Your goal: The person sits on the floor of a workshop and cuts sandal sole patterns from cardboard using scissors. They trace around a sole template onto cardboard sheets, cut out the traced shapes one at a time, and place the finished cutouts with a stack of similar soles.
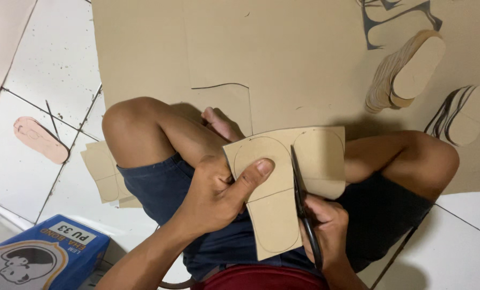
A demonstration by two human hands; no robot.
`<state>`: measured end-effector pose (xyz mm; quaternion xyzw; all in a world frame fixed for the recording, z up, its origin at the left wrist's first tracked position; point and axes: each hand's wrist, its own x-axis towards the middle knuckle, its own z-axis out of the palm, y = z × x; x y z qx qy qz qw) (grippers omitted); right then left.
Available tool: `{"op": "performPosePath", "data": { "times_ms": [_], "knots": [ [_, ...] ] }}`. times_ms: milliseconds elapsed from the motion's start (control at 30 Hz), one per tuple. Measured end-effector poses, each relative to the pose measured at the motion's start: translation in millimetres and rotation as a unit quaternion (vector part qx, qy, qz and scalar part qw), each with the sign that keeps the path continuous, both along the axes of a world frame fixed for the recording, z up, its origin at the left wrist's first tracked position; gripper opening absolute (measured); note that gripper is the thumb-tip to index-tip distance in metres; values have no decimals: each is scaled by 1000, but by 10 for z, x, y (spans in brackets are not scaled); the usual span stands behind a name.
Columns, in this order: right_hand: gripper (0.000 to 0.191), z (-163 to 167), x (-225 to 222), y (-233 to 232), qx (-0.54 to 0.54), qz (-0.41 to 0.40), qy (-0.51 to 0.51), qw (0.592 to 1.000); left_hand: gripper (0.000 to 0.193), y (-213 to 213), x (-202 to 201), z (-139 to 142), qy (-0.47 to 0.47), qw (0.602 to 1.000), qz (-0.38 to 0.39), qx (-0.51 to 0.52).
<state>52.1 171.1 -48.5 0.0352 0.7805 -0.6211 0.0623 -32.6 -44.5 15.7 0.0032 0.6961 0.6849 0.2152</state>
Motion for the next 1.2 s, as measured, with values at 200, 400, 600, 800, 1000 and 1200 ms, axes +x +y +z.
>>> {"op": "performPosePath", "data": {
  "times_ms": [200, 400, 600, 800, 1000, 1200],
  "knots": [
    [31, 21, -60, 64, -69, 17, -43, 997, 30, 72, 0, 31, 115, 991, -16, 65],
    [24, 125, -79, 70, -92, 15, -84, 992, 26, 19, -90, 20, 109, 991, -50, 52],
    [25, 192, -163, 105, -118, 43, -113, 986, 25, 52, -74, 38, -28, 996, -73, 51],
    [32, 197, -156, 85, -121, 51, -122, 984, 26, 10, -125, 70, -48, 991, -109, 54],
    [52, 158, -203, 114, -61, 87, -98, 989, 27, 70, -54, 45, -56, 991, -66, 99],
    [50, 179, -158, 60, -115, 60, -105, 986, 27, 76, -42, -17, -57, 990, -68, 107]
  ]
}}
